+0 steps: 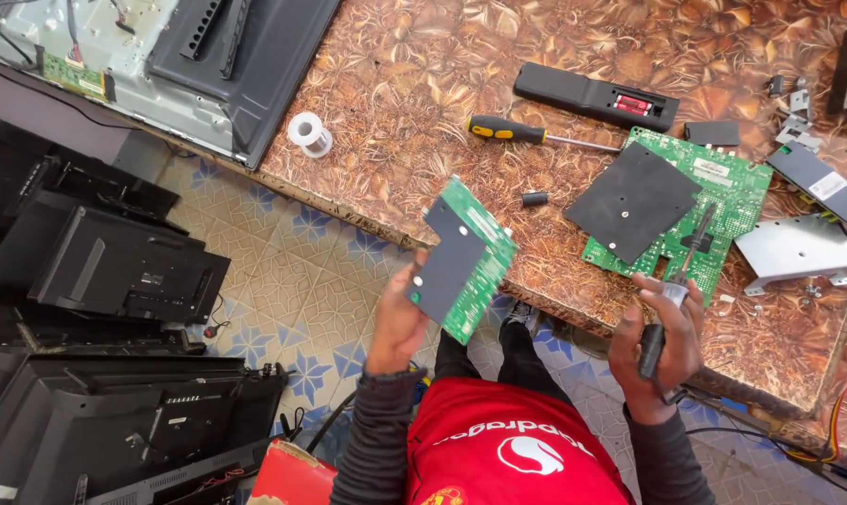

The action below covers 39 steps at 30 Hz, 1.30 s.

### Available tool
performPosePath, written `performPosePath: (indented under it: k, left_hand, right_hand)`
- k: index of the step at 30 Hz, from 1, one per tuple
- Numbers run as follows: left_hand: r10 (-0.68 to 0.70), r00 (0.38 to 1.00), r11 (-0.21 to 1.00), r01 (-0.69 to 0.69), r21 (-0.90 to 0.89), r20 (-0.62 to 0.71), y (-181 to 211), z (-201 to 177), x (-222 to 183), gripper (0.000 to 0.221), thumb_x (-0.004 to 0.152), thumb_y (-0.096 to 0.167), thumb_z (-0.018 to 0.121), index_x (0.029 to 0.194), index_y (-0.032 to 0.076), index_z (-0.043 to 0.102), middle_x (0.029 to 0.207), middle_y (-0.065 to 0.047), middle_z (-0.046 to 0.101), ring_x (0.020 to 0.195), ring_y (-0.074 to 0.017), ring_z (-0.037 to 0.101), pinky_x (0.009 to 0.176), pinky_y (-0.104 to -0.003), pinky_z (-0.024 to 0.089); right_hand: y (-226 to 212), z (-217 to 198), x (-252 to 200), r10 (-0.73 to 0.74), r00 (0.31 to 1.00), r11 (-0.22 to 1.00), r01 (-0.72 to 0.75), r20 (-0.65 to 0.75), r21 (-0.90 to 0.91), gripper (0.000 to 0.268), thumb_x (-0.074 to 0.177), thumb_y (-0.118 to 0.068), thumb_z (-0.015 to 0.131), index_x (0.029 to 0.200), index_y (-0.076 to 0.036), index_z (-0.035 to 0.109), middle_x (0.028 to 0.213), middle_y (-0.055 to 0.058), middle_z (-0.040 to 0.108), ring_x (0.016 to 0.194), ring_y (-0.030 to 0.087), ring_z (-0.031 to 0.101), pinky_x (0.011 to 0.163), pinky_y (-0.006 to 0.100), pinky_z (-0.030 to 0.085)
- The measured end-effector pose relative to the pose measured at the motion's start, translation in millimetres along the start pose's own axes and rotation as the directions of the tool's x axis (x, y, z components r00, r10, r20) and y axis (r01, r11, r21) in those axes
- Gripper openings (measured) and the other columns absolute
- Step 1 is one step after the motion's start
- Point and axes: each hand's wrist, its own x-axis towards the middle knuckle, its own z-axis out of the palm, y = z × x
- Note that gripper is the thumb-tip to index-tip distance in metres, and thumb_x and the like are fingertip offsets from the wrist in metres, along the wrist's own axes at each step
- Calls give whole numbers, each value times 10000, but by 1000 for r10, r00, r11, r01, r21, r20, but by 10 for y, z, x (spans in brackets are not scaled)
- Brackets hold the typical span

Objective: Soldering and inspecting components on television motherboards at a repair bench.

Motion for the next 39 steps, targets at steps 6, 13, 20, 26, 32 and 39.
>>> performPosePath:
  k: [6, 13, 20, 26, 32, 39]
  left_hand:
    - [-142, 989, 975, 135, -174, -31, -593, -11, -245, 288, 1032, 311, 670, 873, 74, 710, 718, -15, 658, 654, -86, 649, 627, -200, 538]
    - [-197, 980, 980, 197, 8, -5, -867, 76, -204, 289, 991, 190, 734, 1156, -46, 725, 802, -58, 706, 724, -108, 717, 690, -283, 648]
    - [-102, 994, 893, 110, 436, -43, -832, -44, -80, 210, 934, 179, 776, 1042, -1, 782, 701, -145, 733, 602, -172, 732, 615, -289, 638]
    - [-95, 986, 857, 12, 515, 135, -601, -381, 92, 345, 901, 97, 738, 1184, -97, 702, 964, -233, 759, 809, -199, 736, 763, -355, 642]
    - [-91, 993, 888, 46, 458, 77, -565, -253, 22, 266, 950, 159, 726, 1131, -35, 748, 845, -139, 772, 734, -129, 744, 687, -289, 673]
    - [-38, 994, 854, -19, 520, 99, -534, -160, -41, 260, 987, 177, 691, 1125, -38, 743, 857, -176, 777, 755, -164, 767, 712, -314, 677]
  right_hand:
    - [-8, -55, 25, 3, 999, 998, -6, 43, 56, 192, 1086, -193, 613, 1079, -3, 638, 1103, 202, 770, 1029, 423, 714, 1154, 609, 438]
    - [-214, 21, -183, -51, 988, 979, 21, 149, 201, 238, 949, -166, 744, 1078, 16, 662, 1118, 232, 753, 1041, 431, 689, 1091, 569, 477]
    - [-543, 183, -132, -102, 961, 971, 41, 256, 235, 338, 839, -82, 867, 1118, -20, 687, 1167, 199, 764, 1053, 418, 705, 986, 550, 522]
    - [-513, 167, -61, -130, 934, 968, 48, 333, 245, 441, 818, -219, 903, 1132, -28, 658, 1201, 180, 753, 1084, 416, 682, 1032, 548, 509]
    - [-424, 187, -162, -170, 891, 978, 102, 420, 180, 564, 791, -242, 906, 1270, -62, 672, 1321, 170, 710, 1103, 398, 626, 1018, 578, 493]
    - [-378, 186, -305, -64, 922, 995, 29, 381, 98, 314, 984, -214, 746, 1264, -79, 697, 1333, 156, 711, 1147, 401, 604, 1046, 564, 465]
